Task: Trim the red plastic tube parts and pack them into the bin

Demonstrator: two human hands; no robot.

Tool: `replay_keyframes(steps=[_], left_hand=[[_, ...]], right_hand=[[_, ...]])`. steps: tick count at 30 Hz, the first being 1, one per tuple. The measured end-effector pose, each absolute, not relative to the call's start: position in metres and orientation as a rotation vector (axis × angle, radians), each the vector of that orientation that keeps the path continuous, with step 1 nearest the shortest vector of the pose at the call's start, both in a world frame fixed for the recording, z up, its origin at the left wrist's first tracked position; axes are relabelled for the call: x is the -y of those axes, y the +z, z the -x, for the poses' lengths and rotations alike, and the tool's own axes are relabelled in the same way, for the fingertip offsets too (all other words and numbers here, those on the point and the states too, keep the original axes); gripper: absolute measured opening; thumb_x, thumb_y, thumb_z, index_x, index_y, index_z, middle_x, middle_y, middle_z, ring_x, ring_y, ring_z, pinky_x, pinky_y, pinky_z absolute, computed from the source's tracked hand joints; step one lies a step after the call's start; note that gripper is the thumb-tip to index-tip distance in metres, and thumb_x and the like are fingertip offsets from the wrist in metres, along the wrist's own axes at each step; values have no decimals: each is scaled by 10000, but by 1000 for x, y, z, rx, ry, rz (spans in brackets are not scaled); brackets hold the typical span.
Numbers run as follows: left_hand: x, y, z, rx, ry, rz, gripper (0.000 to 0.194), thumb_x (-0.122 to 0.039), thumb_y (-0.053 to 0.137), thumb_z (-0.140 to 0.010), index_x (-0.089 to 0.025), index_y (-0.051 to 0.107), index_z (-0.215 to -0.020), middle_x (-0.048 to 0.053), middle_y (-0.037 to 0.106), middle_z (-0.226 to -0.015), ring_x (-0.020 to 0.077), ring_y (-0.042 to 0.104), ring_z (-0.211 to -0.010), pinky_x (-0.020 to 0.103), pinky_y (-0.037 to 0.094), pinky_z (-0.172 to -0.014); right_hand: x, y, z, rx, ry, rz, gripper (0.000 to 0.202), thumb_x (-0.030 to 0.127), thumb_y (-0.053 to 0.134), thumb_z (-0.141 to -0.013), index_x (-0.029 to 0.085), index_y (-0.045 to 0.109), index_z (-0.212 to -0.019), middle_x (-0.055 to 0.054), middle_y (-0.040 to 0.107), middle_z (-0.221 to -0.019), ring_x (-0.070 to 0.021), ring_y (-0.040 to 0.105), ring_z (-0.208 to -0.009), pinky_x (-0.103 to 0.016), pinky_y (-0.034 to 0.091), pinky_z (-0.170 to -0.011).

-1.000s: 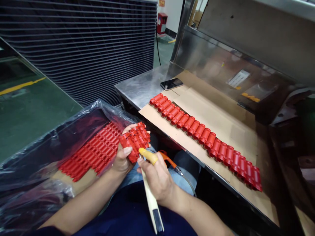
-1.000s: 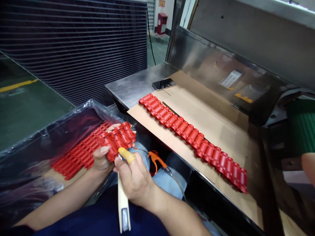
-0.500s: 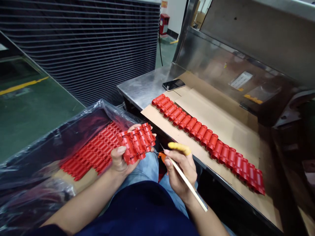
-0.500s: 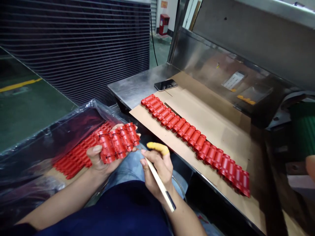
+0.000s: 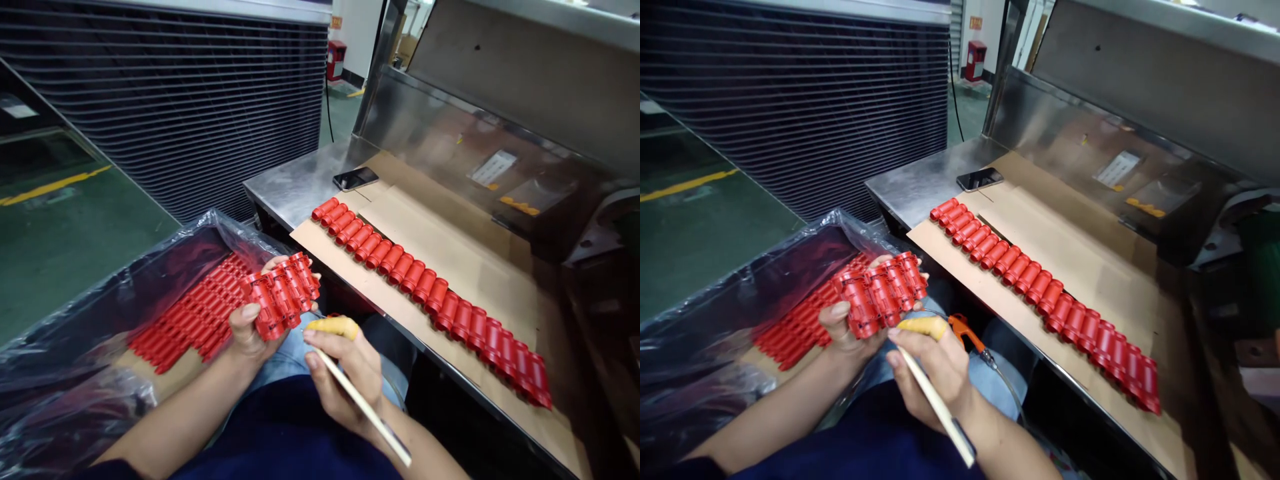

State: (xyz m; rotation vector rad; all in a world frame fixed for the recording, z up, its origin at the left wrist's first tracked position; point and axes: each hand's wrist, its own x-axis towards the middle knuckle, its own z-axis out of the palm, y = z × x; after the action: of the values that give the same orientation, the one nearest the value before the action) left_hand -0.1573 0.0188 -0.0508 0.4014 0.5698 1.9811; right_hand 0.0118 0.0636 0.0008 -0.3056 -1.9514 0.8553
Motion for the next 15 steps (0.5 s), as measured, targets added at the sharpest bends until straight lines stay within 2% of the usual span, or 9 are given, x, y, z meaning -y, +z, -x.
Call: replay_keyframes(steps=[7,15], left_hand=[[-18,-45,149,-673,2148,-368,775,-548,789,-752,-310,603,-1467,100,757,-1367,415,755,-1209,547,680,-978],[-15,-46,151,-669,2091,-402,789,-549,816,-746,-332,588,-1470,105,746,-1380,424,753,-1214,563,685,-959]], right_hand=[[-57,-5,6,2009,661,277,356,124,663,-1044,117,689,-1400,-171,806,-1143,-255,793,-1050,-388,723,-926],[-55,-3,4,1939,735,306,338,145,648,-1064,147,694,-1399,-160,808,-1148,-254,802,-1049,-392,726,-897]])
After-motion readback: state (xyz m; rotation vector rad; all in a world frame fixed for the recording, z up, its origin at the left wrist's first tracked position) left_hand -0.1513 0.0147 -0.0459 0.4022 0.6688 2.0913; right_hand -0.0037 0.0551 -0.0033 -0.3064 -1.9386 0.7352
